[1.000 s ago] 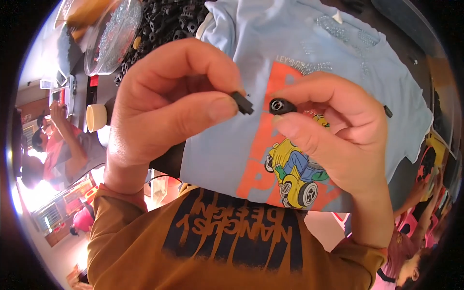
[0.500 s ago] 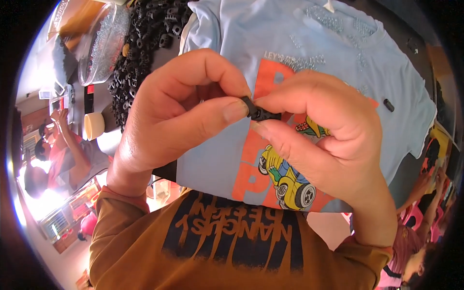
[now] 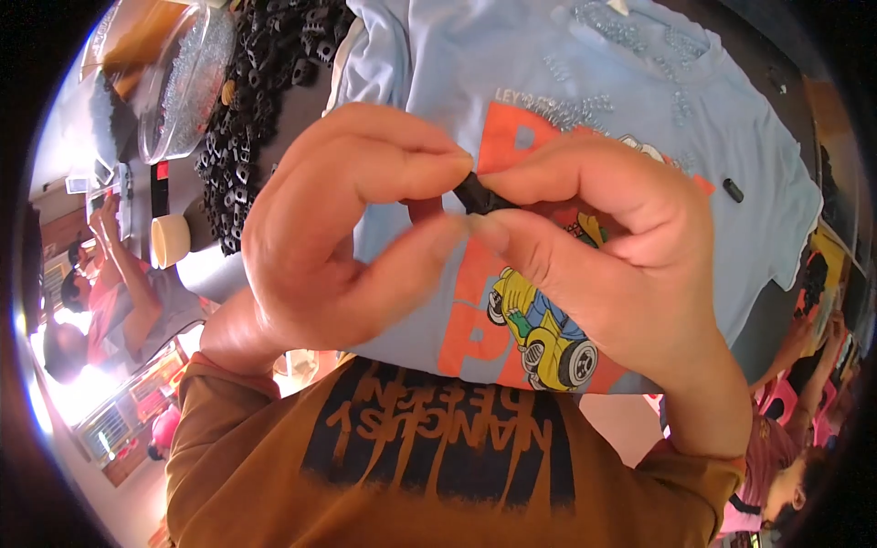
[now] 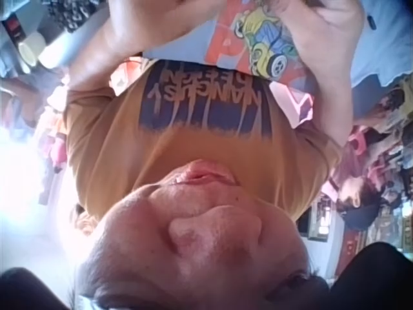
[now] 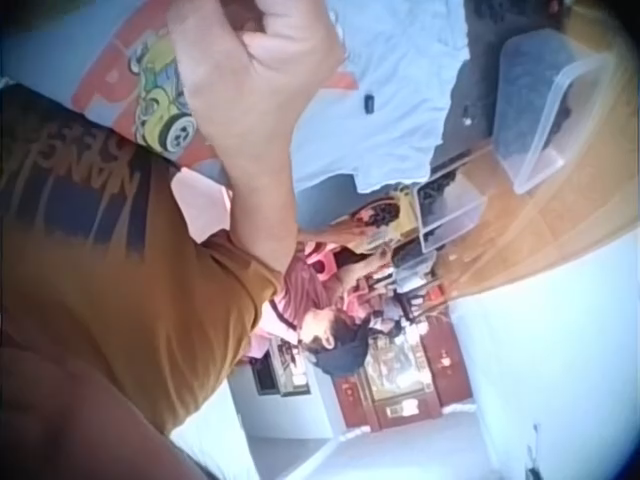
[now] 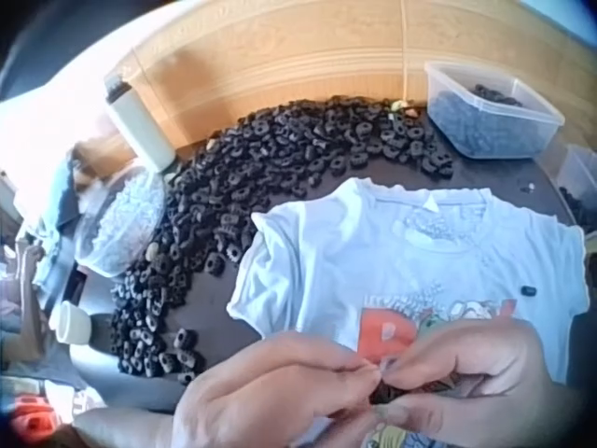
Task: The recorder is inspecting and assembling small black plastic components, possibly cord locks, onto or near a t-shirt.
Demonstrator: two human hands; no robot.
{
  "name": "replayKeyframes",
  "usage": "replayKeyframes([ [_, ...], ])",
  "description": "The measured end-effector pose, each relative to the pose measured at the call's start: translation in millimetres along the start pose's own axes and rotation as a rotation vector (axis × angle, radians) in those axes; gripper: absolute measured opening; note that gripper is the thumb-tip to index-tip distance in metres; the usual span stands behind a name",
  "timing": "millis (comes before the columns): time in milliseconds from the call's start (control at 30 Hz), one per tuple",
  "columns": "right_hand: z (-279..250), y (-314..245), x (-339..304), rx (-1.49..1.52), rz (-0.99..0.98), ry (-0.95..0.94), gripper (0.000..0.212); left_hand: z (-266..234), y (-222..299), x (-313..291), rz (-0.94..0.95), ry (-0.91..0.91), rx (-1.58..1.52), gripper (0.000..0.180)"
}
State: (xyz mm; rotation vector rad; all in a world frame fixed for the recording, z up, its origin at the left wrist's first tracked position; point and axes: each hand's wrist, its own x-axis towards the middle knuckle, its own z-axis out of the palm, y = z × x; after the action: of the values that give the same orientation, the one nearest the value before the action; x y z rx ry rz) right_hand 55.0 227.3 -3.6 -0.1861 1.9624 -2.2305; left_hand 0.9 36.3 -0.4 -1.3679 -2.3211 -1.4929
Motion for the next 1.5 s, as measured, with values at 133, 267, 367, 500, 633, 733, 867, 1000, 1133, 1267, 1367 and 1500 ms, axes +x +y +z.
replayKeyframes([
  [133, 0.4, -0.5, -0.9, 0.329, 0.194, 0.076, 0.018, 7.1, 2.3, 0.8, 0.077, 0.045, 0.077, 0.044],
  [267, 2.8, 0.6, -1.4, 0.475, 0.158, 0.049, 0.019, 15.6, -1.2, 3.0, 0.160, 0.110, 0.150, 0.045],
  [367, 2.6, 0.1, -2.5, 0.504, 0.144, 0.041, 0.019, 13.9, 3.5, 3.1, 0.107, 0.063, 0.162, 0.046],
  [500, 6.9, -0.8, -4.1, 0.532, 0.140, 0.085, 0.017, 16.0, 0.9, 1.0, 0.168, 0.084, 0.188, 0.045],
  [633, 2.4, 5.0, -4.4, 0.465, 0.127, 0.063, 0.015, 20.9, -9.7, 0.6, 0.340, 0.126, 0.255, 0.043],
  [733, 3.1, 2.8, -4.8, 0.419, 0.085, 0.049, 0.015, 16.9, -0.6, 2.3, 0.247, 0.114, 0.221, 0.043],
  [867, 6.0, -1.4, -1.3, 0.463, 0.081, 0.045, 0.015, 17.7, -5.4, -1.6, 0.185, 0.175, 0.161, 0.047],
  [1000, 0.6, -4.9, -0.3, 0.422, 0.142, 0.045, 0.017, 12.6, -4.2, 4.8, 0.192, 0.126, 0.150, 0.047],
  [1133, -1.7, -5.3, 0.9, 0.449, 0.122, 0.069, 0.017, 18.9, -1.2, 5.9, 0.175, 0.151, 0.164, 0.045],
  [1267, -3.7, -5.6, -2.0, 0.366, 0.148, 0.062, 0.014, 15.7, 0.3, 5.1, 0.282, 0.162, 0.264, 0.042],
  [1367, -0.4, -1.6, 0.7, 0.374, 0.111, 0.030, 0.014, 14.1, 0.1, -0.3, 0.186, 0.165, 0.178, 0.041],
  [1500, -2.1, 0.6, -3.1, 0.373, 0.110, 0.042, 0.015, 10.8, 1.5, 0.1, 0.148, 0.119, 0.203, 0.048],
])
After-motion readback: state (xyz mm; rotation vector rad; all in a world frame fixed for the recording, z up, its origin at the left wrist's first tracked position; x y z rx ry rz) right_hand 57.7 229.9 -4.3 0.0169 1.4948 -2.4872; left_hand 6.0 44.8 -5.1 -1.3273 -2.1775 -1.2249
